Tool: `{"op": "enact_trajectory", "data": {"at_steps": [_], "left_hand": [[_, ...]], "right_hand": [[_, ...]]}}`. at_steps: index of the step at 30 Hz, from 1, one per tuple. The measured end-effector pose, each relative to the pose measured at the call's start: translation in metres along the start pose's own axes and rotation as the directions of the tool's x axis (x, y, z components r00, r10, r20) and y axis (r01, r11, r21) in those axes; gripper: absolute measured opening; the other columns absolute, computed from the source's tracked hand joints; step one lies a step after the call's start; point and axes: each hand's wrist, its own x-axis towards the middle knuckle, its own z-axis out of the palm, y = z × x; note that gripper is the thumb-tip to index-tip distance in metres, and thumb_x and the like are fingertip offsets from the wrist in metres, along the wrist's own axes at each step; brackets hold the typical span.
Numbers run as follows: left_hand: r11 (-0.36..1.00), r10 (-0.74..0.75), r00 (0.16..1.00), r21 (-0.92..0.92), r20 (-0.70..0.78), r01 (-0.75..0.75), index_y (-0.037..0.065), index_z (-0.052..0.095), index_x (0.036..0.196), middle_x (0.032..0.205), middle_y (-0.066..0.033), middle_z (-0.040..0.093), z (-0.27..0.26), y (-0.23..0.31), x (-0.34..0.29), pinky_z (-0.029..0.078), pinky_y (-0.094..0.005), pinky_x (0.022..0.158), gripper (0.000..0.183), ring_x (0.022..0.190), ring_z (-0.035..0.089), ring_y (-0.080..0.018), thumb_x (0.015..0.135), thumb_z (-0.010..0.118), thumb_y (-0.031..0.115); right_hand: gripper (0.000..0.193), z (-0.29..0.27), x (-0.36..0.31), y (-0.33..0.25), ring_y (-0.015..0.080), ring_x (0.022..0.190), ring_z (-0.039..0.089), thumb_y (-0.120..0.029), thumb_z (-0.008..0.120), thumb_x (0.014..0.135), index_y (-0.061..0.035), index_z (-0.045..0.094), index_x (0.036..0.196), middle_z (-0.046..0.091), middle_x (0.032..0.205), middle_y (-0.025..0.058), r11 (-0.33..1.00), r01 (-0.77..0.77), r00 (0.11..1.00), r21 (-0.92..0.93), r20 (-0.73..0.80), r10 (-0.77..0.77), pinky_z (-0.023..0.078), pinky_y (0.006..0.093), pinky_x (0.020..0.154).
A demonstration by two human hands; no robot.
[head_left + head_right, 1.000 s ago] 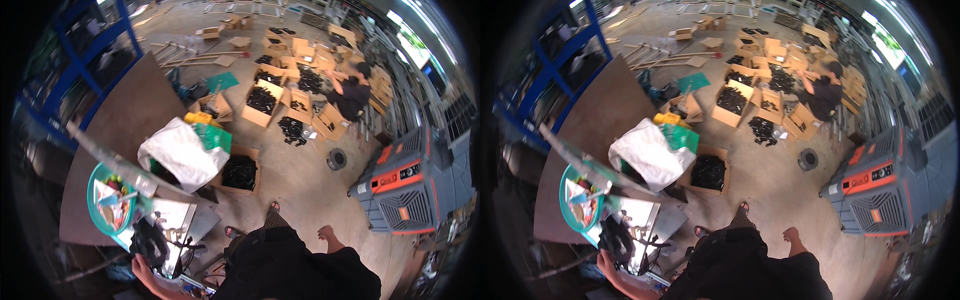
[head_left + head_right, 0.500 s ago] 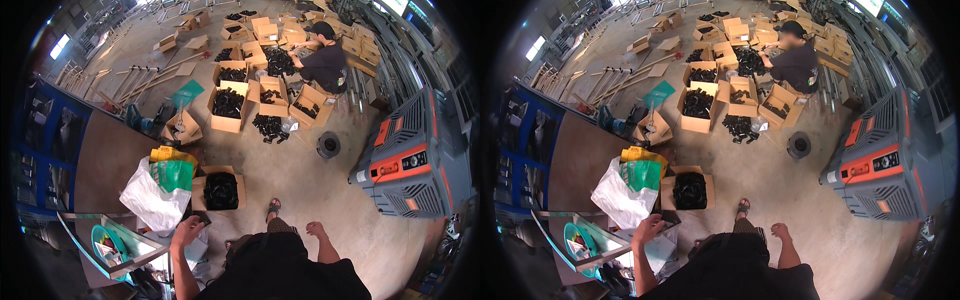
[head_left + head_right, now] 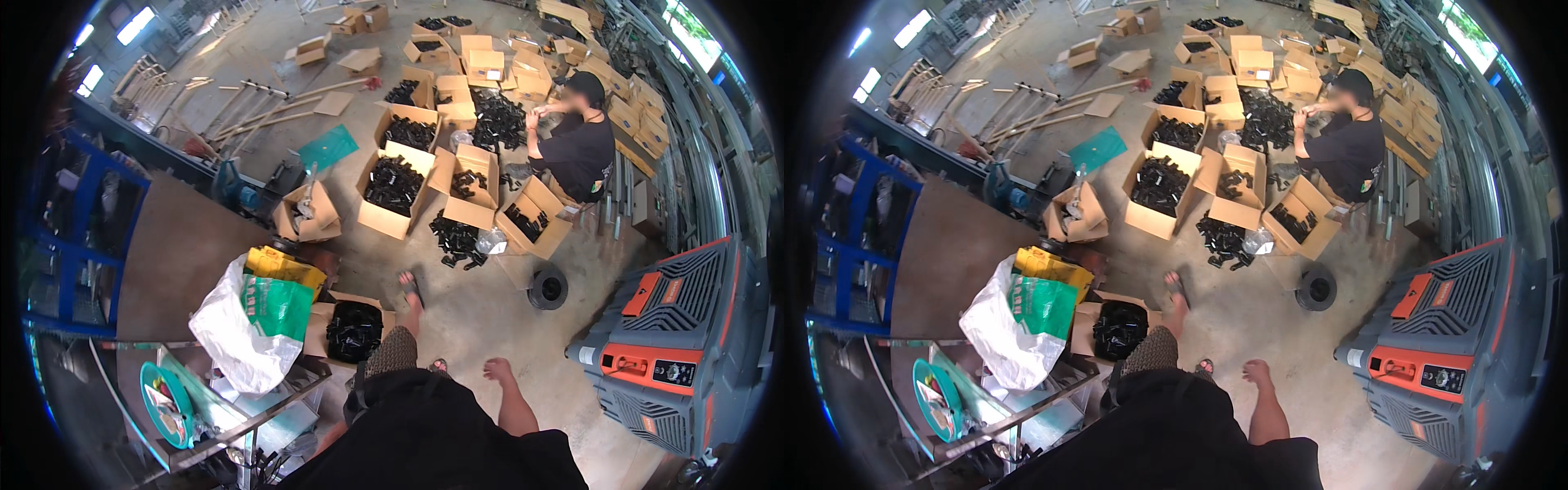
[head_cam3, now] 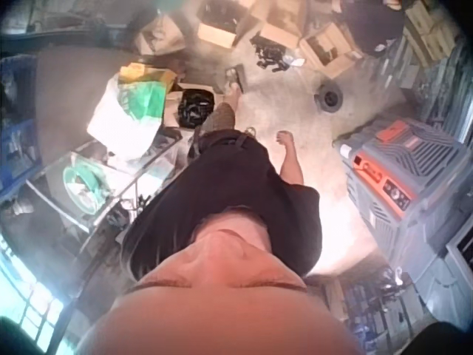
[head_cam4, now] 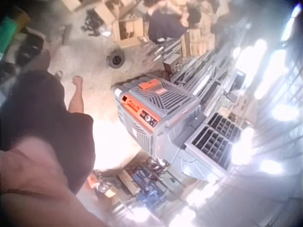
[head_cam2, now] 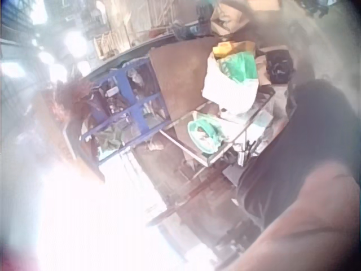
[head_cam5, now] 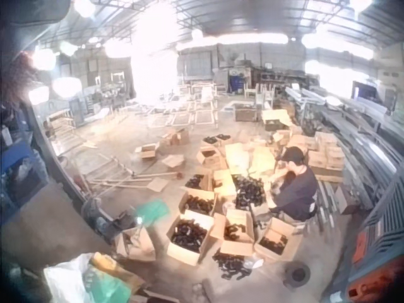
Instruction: The person sorts through multiple boxes of black plastic parts on the floor, picking them up and arranging them into a single box before picking up a black bag and moving to a workbench.
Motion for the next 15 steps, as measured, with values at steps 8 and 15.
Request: {"op": "enact_trajectory", "data": {"at_steps": [8,15], "left_hand": [[0.982,0.146,0.928,0.165,-0.342,-0.094,0.009,0.070,0.092,0.092,-0.0188,0.069,-0.167,0.112,0.172,0.053,-0.0434,0.078,0.020,0.089,0.068,-0.0365,0.080,0.067,0.024],[0.802,0.085,0.887,-0.497,-0.454,-0.331,0.011,0.064,0.119,0.107,-0.0156,0.070,-0.385,0.256,0.133,0.056,-0.0397,0.071,0.035,0.085,0.070,-0.0328,0.091,0.063,0.031]], "right_hand": [[0.021,0.037,0.075,-0.177,0.0182,0.062,0.068,-0.015,0.065,0.086,-0.0027,0.068,0.102,0.070,0.082,0.0101,0.996,0.066,0.997,-0.056,-0.027,-0.068,0.054,0.0293,0.055],[0.021,0.043,0.118,-0.310,0.0205,0.063,0.069,-0.014,0.064,0.086,-0.0044,0.067,0.105,0.070,0.083,0.0105,0.998,-0.013,0.996,-0.066,-0.086,0.007,0.055,0.0303,0.055]]}}
